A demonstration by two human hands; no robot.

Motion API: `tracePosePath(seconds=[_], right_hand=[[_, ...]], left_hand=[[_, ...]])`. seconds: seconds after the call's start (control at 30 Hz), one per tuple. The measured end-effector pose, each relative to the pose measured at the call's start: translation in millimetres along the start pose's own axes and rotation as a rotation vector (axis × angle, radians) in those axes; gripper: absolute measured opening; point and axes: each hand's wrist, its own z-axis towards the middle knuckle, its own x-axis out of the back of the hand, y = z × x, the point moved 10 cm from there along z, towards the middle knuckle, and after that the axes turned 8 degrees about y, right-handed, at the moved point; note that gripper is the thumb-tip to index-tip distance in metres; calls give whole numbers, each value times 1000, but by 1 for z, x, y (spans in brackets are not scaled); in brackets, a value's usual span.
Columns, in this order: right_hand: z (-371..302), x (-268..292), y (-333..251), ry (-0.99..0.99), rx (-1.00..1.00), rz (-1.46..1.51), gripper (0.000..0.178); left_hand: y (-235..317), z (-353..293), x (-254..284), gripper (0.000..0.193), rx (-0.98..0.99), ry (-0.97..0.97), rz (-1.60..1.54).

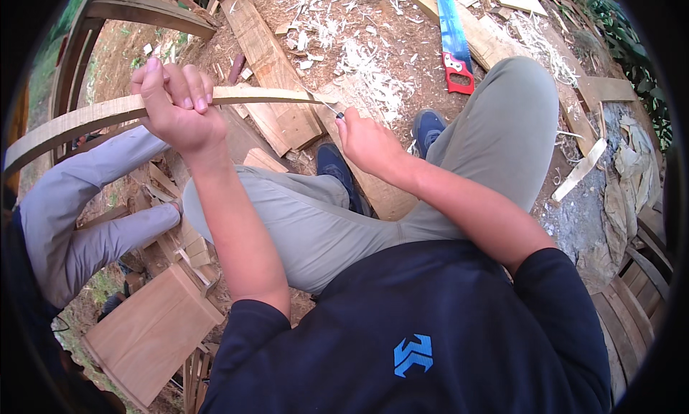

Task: The person sits cross-legged on the ground and uses a knife to shave and carve a thin wooden strip. They repeatedly hold the strip with one hand and scrape along its length with the knife, producing wood shavings. The person occasionally pauses to inspect the strip before resuming carving.

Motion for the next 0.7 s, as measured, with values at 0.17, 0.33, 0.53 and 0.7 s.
tracePosePath(seconds=[0.17,0.33,0.53,0.7], right_hand=[[12,-5,-3,-28,16,-70,35],[15,0,-14,24,68,-7,35],[3,15,-23,24,70,45,34],[10,2,-13,48,25,16,32]], left_hand=[[-7,10,12,21,35,11,-24],[-3,17,21,22,41,43,-22],[4,9,18,23,13,24,-44],[3,10,20,23,-2,46,-28]])
